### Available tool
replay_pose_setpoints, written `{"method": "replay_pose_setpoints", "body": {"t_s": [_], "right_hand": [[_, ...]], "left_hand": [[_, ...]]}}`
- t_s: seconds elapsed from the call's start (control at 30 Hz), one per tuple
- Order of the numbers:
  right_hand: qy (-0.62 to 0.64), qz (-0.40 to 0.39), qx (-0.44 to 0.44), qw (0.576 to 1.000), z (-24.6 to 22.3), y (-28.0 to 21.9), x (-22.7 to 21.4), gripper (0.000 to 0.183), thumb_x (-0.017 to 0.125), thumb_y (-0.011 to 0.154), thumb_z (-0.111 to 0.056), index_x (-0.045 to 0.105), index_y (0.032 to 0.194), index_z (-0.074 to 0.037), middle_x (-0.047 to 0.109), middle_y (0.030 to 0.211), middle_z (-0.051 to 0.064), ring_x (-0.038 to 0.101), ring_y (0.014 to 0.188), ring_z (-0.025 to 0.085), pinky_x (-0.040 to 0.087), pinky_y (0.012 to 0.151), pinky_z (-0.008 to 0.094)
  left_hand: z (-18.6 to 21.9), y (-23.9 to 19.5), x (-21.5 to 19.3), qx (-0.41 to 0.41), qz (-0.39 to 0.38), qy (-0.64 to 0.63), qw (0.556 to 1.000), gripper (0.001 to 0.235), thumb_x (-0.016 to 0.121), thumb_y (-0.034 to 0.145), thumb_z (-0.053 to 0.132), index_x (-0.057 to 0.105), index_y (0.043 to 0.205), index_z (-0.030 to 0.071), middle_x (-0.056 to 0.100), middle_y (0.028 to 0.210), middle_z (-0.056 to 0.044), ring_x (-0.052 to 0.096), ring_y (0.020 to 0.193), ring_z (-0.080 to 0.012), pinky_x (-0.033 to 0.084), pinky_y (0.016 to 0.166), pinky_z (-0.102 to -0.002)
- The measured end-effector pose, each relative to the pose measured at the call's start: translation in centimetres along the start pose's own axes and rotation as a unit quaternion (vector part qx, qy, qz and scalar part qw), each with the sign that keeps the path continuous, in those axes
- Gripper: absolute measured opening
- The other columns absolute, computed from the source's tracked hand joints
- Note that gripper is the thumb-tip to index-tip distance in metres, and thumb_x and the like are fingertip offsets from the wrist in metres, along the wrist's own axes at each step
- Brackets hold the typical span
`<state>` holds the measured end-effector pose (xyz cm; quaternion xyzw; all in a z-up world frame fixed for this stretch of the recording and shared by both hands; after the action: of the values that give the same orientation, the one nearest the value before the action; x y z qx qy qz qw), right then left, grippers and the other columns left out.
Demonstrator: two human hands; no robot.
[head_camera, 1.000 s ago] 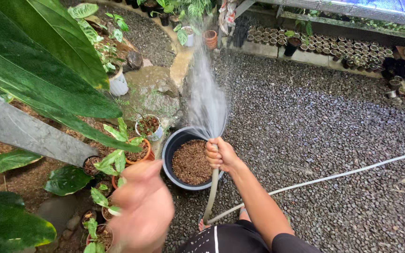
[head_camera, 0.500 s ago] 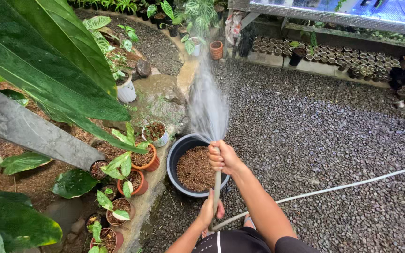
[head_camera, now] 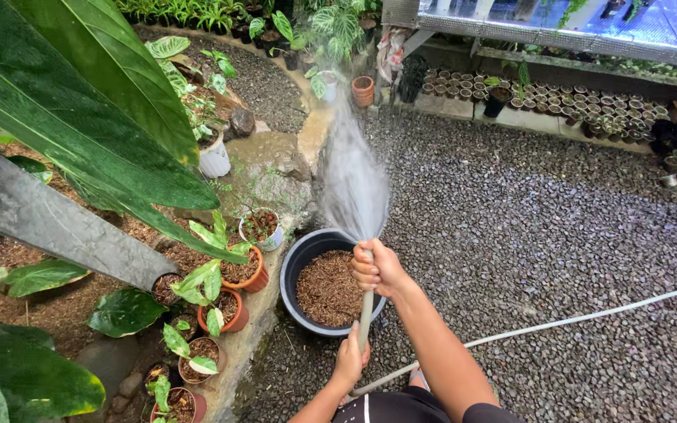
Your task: The person uses a hose to water various potted plants and a large container filled with soil in a greenhouse. They systematically move the hose to cover different areas, ensuring the plants and soil receive water.
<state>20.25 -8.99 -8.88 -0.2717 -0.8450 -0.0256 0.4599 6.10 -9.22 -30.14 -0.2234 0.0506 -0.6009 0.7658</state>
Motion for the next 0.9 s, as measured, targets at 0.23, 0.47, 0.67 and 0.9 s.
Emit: {"method": "replay_pose_setpoints", "body": {"t_s": [0.23,0.47,0.67,0.9], "right_hand": [[-0.008,0.012,-0.001,1.000,0.0,0.2,-0.6,0.043,0.039,0.103,-0.032,0.038,0.064,-0.014,0.030,0.047,-0.005,0.023,0.035,0.008,0.021,0.033,0.026],[-0.016,0.007,-0.001,1.000,-0.1,0.5,-0.4,0.043,0.039,0.103,-0.033,0.038,0.065,-0.014,0.031,0.047,-0.005,0.024,0.034,0.008,0.023,0.032,0.026],[-0.023,0.018,0.015,0.999,0.4,1.1,-0.9,0.042,0.041,0.103,-0.034,0.040,0.066,-0.014,0.031,0.048,-0.005,0.023,0.034,0.008,0.022,0.032,0.026],[-0.045,-0.001,0.017,0.999,-0.6,3.4,-1.5,0.042,0.041,0.103,-0.035,0.040,0.066,-0.014,0.030,0.048,-0.005,0.022,0.035,0.008,0.022,0.033,0.027]], "left_hand": [[0.5,-0.4,-0.2,0.020,0.005,0.057,0.998,0.078,0.019,0.103,0.065,0.044,0.053,0.010,0.040,0.046,0.001,0.041,0.045,-0.0160,0.035,0.049,-0.033],[2.0,-0.3,1.2,0.082,-0.078,0.020,0.993,0.065,0.030,0.105,0.055,0.059,0.069,0.009,0.042,0.052,0.003,0.037,0.047,-0.0100,0.030,0.046,-0.027],[0.8,1.1,1.0,0.075,-0.056,-0.021,0.995,0.059,0.036,0.108,0.051,0.050,0.068,0.011,0.040,0.052,0.004,0.036,0.045,-0.0094,0.027,0.044,-0.027],[1.6,3.3,-0.2,0.068,0.013,0.041,0.997,0.068,0.038,0.105,0.057,0.048,0.058,0.010,0.041,0.050,0.003,0.039,0.044,-0.0108,0.029,0.044,-0.029]]}}
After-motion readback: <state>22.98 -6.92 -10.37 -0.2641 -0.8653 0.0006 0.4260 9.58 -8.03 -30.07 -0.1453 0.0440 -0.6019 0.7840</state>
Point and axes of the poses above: each hand's wrist, its own y-axis towards the middle knuckle, its own x-axis out of the palm, z = x × y, the point moved 10 cm from there along y, towards the middle knuckle
